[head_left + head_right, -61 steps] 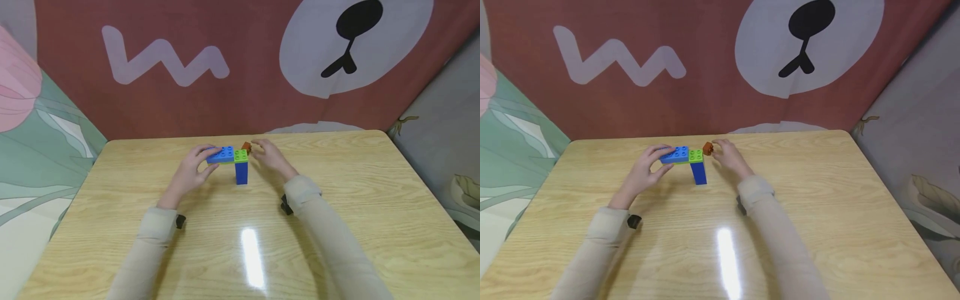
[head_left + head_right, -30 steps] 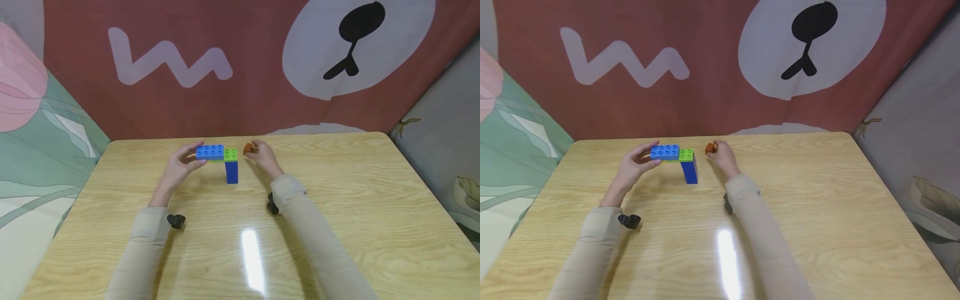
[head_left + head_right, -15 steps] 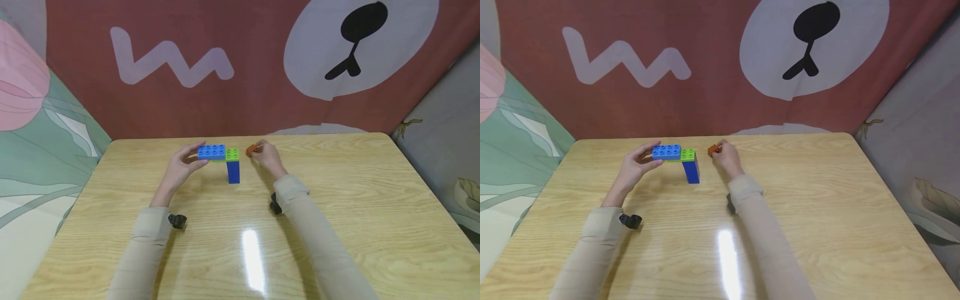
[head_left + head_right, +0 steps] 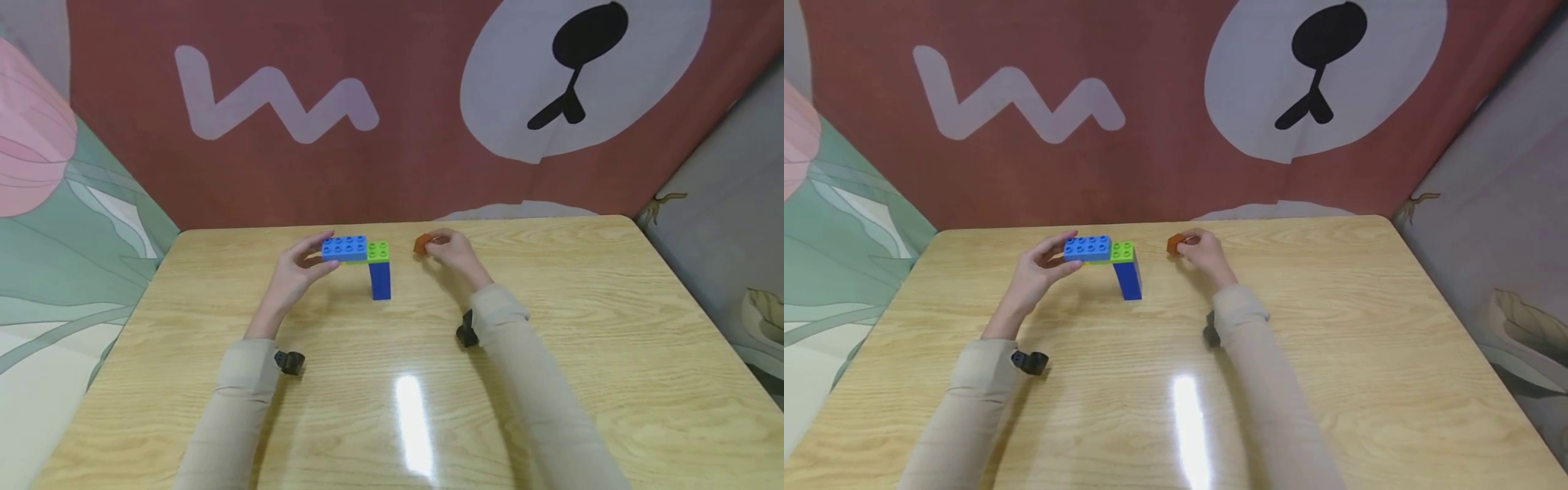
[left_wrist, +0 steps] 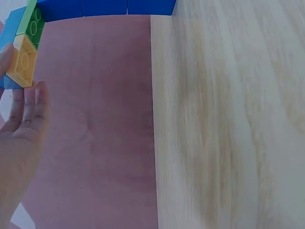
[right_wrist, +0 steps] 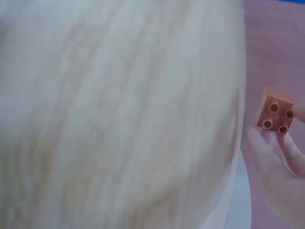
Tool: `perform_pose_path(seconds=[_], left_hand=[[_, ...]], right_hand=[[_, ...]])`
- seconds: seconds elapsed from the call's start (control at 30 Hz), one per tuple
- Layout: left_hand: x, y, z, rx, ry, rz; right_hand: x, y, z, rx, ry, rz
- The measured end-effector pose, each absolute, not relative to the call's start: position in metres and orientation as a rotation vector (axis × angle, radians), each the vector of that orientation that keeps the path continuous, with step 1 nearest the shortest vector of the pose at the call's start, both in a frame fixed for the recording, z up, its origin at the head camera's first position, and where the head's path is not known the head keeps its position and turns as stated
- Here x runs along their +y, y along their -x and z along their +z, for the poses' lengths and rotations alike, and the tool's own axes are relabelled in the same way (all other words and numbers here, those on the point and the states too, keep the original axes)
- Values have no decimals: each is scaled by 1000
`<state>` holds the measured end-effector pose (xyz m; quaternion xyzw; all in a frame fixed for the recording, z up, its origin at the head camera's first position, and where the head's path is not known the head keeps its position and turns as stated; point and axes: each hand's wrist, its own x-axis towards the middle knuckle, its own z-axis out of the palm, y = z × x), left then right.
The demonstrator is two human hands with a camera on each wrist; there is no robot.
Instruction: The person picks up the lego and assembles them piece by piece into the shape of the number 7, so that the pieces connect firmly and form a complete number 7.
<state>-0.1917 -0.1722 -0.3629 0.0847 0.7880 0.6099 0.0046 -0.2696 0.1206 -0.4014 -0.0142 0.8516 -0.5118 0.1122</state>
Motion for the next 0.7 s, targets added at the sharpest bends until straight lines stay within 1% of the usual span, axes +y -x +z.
perform_pose_path(seconds=[0.17, 0.47, 0.7], left_hand=[[-171, 192, -364, 2478, -275, 1918], [-166, 193, -364, 2501, -285, 1938], [-162, 193, -363, 2499, -289, 1923]], right_hand=[[131, 267, -395, 2283, 51, -1733], [137, 261, -378, 2122, 126, -1937], [126, 252, -359, 2269, 291, -1825]])
